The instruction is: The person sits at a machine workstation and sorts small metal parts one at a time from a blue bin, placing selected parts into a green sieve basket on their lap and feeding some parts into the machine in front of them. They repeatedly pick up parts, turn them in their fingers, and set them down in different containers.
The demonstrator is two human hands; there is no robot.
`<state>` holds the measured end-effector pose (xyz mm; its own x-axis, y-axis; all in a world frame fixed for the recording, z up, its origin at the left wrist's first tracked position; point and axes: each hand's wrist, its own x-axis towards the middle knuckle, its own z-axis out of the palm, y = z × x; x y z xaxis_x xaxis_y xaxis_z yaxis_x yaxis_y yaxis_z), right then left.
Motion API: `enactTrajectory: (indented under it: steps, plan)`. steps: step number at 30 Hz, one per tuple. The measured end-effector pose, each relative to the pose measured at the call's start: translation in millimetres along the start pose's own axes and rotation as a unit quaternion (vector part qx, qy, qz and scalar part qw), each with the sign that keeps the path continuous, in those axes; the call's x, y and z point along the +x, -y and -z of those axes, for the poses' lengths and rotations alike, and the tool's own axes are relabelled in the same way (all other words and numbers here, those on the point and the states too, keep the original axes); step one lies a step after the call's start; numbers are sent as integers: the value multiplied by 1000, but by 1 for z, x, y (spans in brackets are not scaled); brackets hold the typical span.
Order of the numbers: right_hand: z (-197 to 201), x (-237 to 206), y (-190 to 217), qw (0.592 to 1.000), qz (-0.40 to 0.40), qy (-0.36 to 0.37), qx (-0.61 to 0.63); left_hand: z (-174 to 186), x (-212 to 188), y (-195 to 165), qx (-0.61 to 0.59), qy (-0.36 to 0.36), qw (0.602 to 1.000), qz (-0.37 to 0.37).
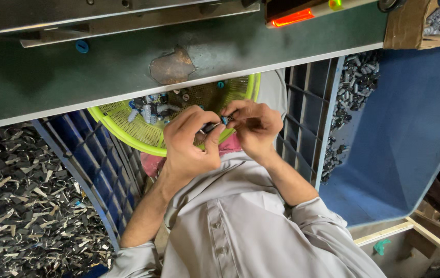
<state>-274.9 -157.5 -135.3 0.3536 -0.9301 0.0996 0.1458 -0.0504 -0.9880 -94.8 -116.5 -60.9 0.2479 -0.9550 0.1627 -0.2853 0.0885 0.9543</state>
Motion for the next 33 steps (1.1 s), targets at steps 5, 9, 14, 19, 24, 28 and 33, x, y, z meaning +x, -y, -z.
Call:
enactTrajectory:
  steps: [5,9,14,19,24,28,33]
  plan:
    - [-2,4,3,931,-160,-36,325,-3,-4,6,51,-53,993,-90]
    - [-12,4,1,955,-162,-22,245,-1,-10,14,116,-64,978,-162]
    - [-19,11,8,980,-161,21,115,1,-18,19,249,-2,944,-218]
    - [-25,22,31,981,-86,44,170,-3,-37,23,14,-1,999,38]
    - [-39,22,45,996,3,81,44,24,-56,54,-301,11,910,284]
    - [-48,21,42,995,19,94,11,39,-63,87,-135,71,935,319]
    - [-51,21,39,992,34,113,-48,32,-68,103,-121,25,976,177]
